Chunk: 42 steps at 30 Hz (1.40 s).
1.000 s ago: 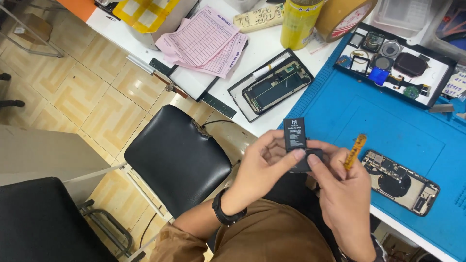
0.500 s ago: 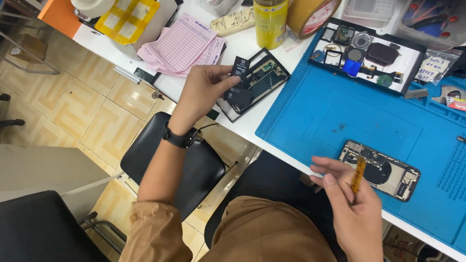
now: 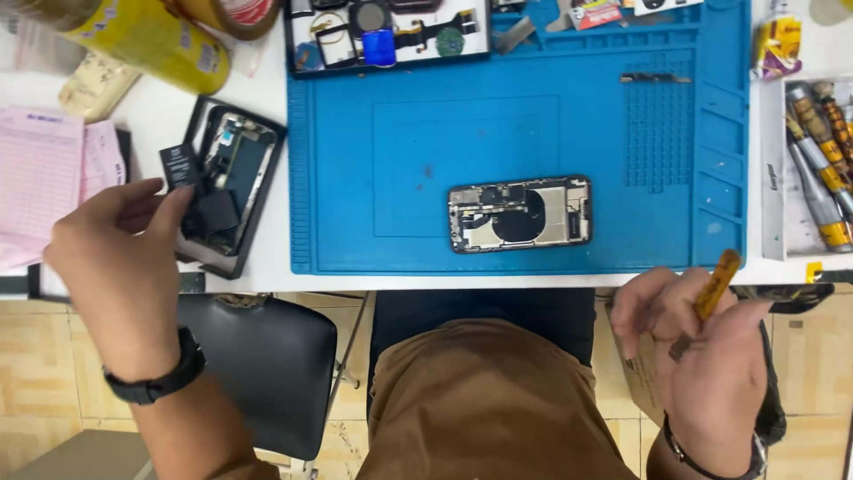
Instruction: The person disassembles a smartphone on a blue workbench, using a screwdriver and tweezers to remove screws and internal components. They handle the phone's battery, motherboard, and camera module, placing removed parts on the mat or into a tray.
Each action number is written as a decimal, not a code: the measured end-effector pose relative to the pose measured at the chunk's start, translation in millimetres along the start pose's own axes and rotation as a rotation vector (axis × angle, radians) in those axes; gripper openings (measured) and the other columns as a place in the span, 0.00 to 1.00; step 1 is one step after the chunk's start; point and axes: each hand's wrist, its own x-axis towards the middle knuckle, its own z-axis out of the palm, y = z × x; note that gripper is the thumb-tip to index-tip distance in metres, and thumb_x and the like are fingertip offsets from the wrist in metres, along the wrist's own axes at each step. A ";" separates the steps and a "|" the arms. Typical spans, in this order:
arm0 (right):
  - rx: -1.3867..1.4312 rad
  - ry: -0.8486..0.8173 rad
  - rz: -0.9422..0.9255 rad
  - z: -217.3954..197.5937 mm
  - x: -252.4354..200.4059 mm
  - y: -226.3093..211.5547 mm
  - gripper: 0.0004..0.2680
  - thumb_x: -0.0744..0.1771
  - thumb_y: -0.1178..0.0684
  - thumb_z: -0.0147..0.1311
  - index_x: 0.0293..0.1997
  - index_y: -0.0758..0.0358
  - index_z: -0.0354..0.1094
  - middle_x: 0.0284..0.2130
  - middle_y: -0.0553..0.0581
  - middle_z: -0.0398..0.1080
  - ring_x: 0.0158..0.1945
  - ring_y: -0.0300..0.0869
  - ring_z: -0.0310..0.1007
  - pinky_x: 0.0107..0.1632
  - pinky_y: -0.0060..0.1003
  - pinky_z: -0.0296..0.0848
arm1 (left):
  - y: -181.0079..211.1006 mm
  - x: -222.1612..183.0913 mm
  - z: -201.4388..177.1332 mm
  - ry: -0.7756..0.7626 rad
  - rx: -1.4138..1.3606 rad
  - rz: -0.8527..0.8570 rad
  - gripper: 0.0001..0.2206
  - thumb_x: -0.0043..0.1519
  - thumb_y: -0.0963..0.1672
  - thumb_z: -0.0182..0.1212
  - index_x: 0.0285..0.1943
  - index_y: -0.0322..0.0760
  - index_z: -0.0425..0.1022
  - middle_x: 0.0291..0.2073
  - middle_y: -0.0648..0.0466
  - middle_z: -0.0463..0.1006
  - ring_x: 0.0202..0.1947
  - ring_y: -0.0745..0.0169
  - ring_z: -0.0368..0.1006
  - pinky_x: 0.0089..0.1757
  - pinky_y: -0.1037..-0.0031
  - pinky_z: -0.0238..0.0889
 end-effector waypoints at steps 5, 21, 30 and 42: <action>-0.182 0.338 -0.072 -34.4 8.3 3.3 0.12 0.70 0.46 0.30 0.28 0.58 0.45 0.16 0.55 0.44 0.18 0.39 0.47 0.21 0.29 0.43 | 33.5 -28.2 -11.0 0.165 -0.035 0.056 0.07 0.72 0.34 0.69 0.55 0.18 0.78 0.39 0.41 0.79 0.38 0.56 0.76 0.38 0.71 0.67; -1.049 0.516 -0.471 -130.5 65.7 -10.8 0.10 0.71 0.68 0.47 0.59 0.81 0.67 0.34 0.62 0.59 0.36 0.45 0.58 0.36 0.34 0.57 | 163.9 -33.8 56.2 -0.436 -0.439 0.597 0.39 0.48 0.49 0.67 0.66 0.35 0.51 0.57 0.47 0.66 0.62 0.46 0.57 0.61 0.49 0.43; -1.123 0.513 -0.410 -118.8 77.6 -12.2 0.07 0.70 0.64 0.48 0.51 0.72 0.70 0.42 0.65 0.71 0.43 0.49 0.69 0.43 0.39 0.68 | 156.9 -36.7 67.9 -0.376 -0.490 0.594 0.36 0.48 0.49 0.68 0.63 0.37 0.53 0.52 0.51 0.69 0.58 0.51 0.62 0.63 0.50 0.41; -0.931 -0.347 -0.500 -31.0 64.9 -7.8 0.13 0.67 0.57 0.41 0.58 0.63 0.62 0.49 0.59 0.69 0.50 0.49 0.67 0.52 0.42 0.58 | 137.5 -42.6 66.6 0.055 -0.470 1.135 0.26 0.62 0.40 0.71 0.60 0.48 0.56 0.51 0.42 0.71 0.48 0.49 0.76 0.53 0.61 0.67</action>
